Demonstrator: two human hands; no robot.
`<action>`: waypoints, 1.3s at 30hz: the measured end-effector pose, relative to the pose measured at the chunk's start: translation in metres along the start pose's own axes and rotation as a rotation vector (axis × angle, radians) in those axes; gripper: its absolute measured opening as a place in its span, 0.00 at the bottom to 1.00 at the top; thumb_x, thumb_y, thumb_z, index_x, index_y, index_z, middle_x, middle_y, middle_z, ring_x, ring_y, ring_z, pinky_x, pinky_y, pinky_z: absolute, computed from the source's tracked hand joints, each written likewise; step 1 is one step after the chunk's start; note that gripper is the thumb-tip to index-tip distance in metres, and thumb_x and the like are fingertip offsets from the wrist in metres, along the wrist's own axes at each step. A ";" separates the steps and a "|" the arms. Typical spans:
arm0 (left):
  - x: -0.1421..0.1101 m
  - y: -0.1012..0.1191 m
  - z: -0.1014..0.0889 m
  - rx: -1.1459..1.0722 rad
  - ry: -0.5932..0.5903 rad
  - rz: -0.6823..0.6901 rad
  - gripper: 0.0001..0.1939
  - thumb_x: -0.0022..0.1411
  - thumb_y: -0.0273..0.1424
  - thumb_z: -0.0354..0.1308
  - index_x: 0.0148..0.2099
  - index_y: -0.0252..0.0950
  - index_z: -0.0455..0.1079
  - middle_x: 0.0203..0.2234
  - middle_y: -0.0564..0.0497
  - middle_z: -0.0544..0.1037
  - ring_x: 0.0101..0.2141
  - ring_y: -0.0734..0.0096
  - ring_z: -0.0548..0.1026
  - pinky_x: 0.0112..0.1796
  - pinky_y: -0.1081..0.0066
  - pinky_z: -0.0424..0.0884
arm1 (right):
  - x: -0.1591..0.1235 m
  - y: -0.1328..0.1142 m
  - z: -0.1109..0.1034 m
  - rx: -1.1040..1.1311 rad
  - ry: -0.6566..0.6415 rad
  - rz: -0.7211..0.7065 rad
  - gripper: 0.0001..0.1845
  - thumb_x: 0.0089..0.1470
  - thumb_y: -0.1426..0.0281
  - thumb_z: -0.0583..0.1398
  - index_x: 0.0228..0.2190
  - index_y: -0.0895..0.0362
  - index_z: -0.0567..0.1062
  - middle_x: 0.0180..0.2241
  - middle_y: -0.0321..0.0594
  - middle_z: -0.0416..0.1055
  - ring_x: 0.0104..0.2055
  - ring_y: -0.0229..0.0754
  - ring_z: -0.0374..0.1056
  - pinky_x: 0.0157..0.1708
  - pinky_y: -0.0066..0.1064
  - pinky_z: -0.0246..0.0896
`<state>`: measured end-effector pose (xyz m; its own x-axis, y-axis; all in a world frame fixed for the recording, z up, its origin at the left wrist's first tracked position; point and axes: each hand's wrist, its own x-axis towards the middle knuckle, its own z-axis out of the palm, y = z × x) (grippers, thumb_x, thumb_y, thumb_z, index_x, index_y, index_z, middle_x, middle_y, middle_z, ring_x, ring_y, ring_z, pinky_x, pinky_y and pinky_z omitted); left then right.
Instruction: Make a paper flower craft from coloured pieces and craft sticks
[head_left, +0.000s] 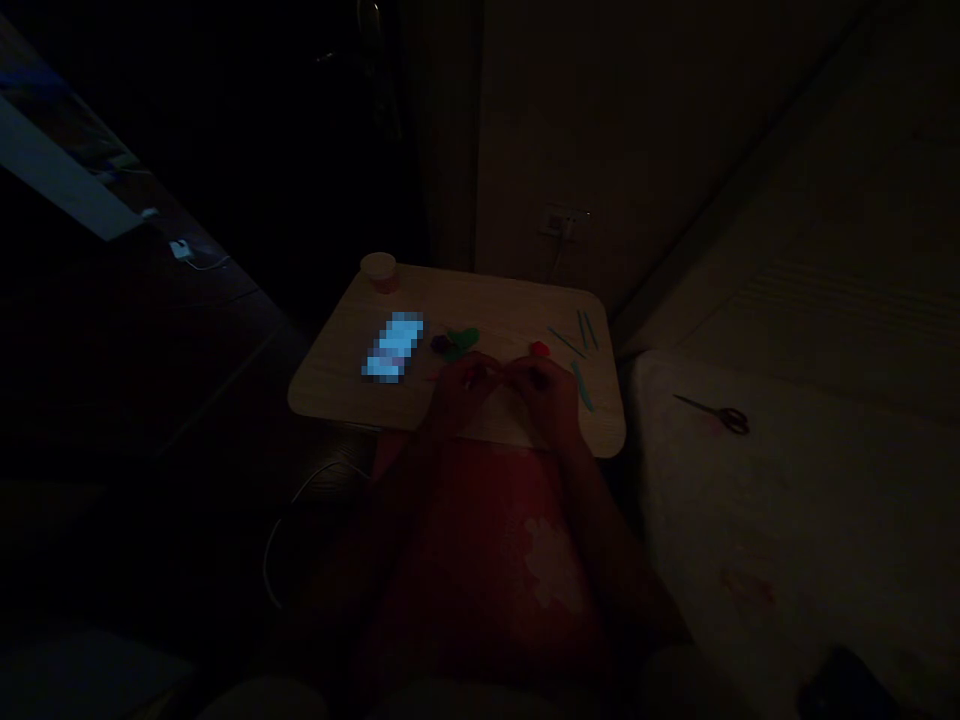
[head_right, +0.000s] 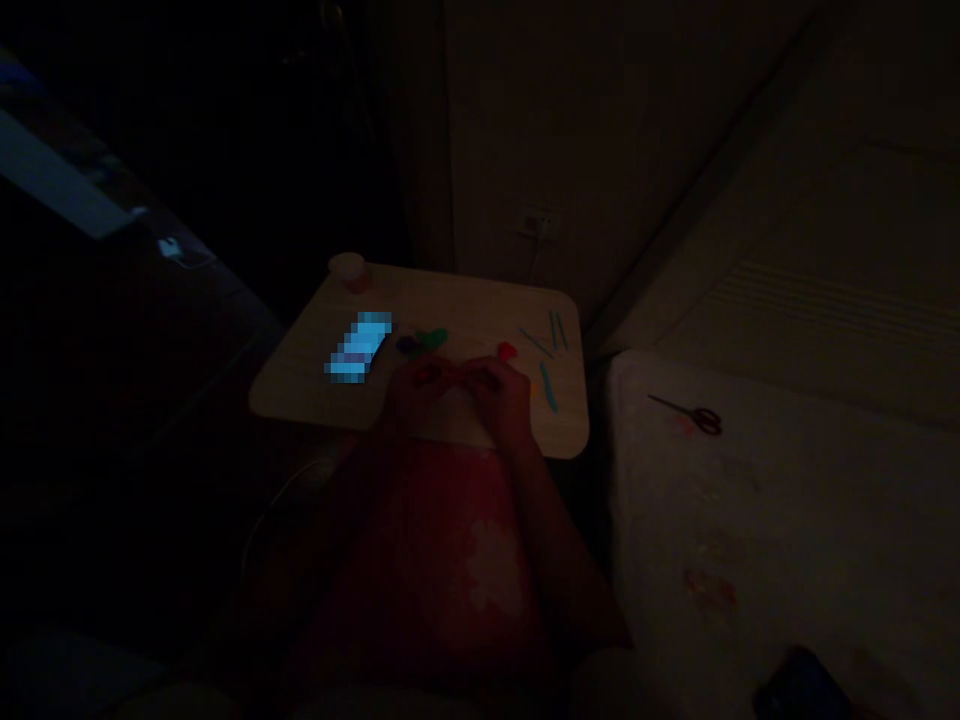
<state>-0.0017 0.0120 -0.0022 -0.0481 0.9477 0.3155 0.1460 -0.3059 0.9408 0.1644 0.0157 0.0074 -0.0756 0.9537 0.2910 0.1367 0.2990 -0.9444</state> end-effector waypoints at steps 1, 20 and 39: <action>0.000 -0.001 0.000 -0.003 -0.002 -0.004 0.08 0.57 0.35 0.65 0.36 0.35 0.78 0.21 0.55 0.72 0.24 0.75 0.66 0.26 0.75 0.60 | 0.000 0.001 0.001 0.024 0.012 0.019 0.05 0.51 0.70 0.67 0.34 0.53 0.80 0.33 0.39 0.81 0.33 0.41 0.76 0.34 0.32 0.72; -0.001 0.004 0.000 -0.051 -0.073 0.032 0.11 0.60 0.38 0.64 0.36 0.36 0.82 0.35 0.47 0.85 0.37 0.64 0.80 0.40 0.69 0.74 | -0.002 -0.003 0.007 0.273 0.017 0.120 0.18 0.46 0.65 0.71 0.39 0.51 0.74 0.30 0.34 0.78 0.30 0.39 0.75 0.30 0.30 0.71; 0.002 -0.003 -0.001 -0.232 0.004 -0.058 0.12 0.54 0.37 0.67 0.25 0.35 0.73 0.21 0.54 0.73 0.26 0.73 0.70 0.32 0.71 0.71 | -0.005 -0.011 0.012 0.214 -0.206 0.191 0.13 0.48 0.58 0.70 0.27 0.54 0.79 0.23 0.36 0.75 0.24 0.37 0.68 0.23 0.27 0.62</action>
<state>-0.0036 0.0150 -0.0045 -0.0539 0.9641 0.2599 -0.0886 -0.2638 0.9605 0.1516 0.0073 0.0147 -0.2690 0.9590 0.0893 -0.0413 0.0811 -0.9958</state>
